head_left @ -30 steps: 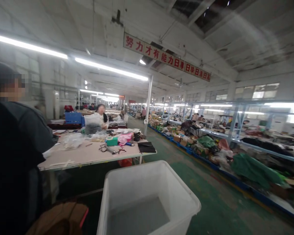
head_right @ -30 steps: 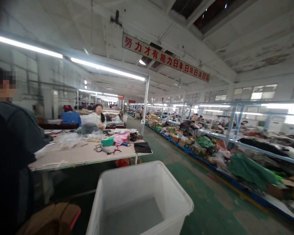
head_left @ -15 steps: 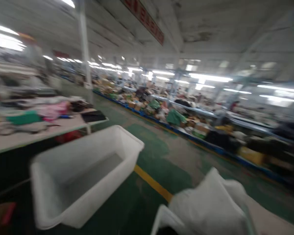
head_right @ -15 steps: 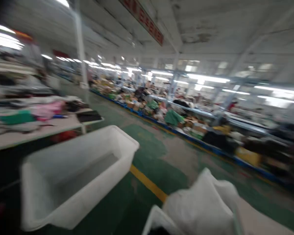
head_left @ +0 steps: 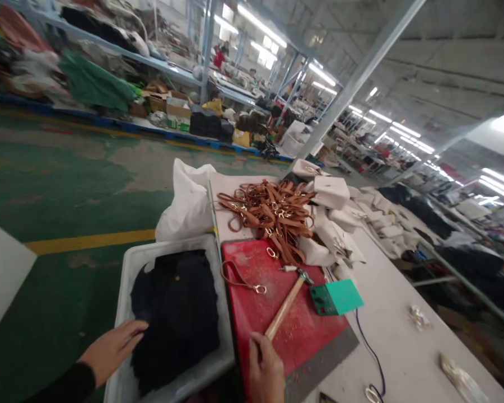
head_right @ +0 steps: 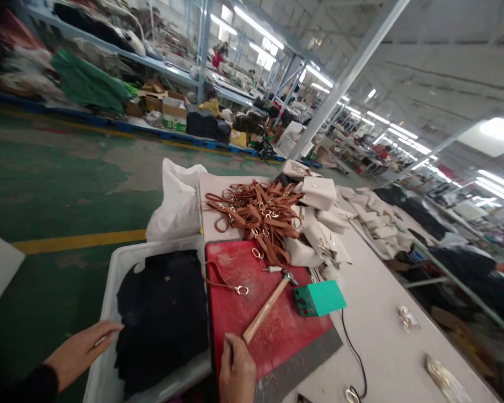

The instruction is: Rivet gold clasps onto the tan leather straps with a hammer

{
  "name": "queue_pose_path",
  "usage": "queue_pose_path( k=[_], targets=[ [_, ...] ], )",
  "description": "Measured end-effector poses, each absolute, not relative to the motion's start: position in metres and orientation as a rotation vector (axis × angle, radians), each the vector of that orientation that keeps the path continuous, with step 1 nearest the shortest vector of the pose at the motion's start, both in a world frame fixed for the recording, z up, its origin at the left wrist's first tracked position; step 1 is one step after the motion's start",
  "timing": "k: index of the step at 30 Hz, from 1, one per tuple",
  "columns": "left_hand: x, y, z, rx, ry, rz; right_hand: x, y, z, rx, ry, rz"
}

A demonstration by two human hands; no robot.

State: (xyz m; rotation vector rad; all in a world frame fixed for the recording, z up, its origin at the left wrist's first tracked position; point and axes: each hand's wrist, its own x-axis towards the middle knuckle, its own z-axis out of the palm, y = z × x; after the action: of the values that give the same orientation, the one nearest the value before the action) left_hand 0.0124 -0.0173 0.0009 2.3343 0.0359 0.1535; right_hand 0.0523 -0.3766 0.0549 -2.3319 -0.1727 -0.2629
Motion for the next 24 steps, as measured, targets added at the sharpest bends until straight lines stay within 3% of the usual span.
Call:
queue_pose_path(
  k=[10,24],
  targets=[
    [0.160,-0.198,0.067,2.543,-0.683,0.339,0.139,-0.463,0.091,-2.333,0.050,-0.202],
    [0.185,-0.234,0.082,2.210,-0.381,-0.083,0.263,-0.460,0.101,-2.765,0.067,0.074]
  ],
)
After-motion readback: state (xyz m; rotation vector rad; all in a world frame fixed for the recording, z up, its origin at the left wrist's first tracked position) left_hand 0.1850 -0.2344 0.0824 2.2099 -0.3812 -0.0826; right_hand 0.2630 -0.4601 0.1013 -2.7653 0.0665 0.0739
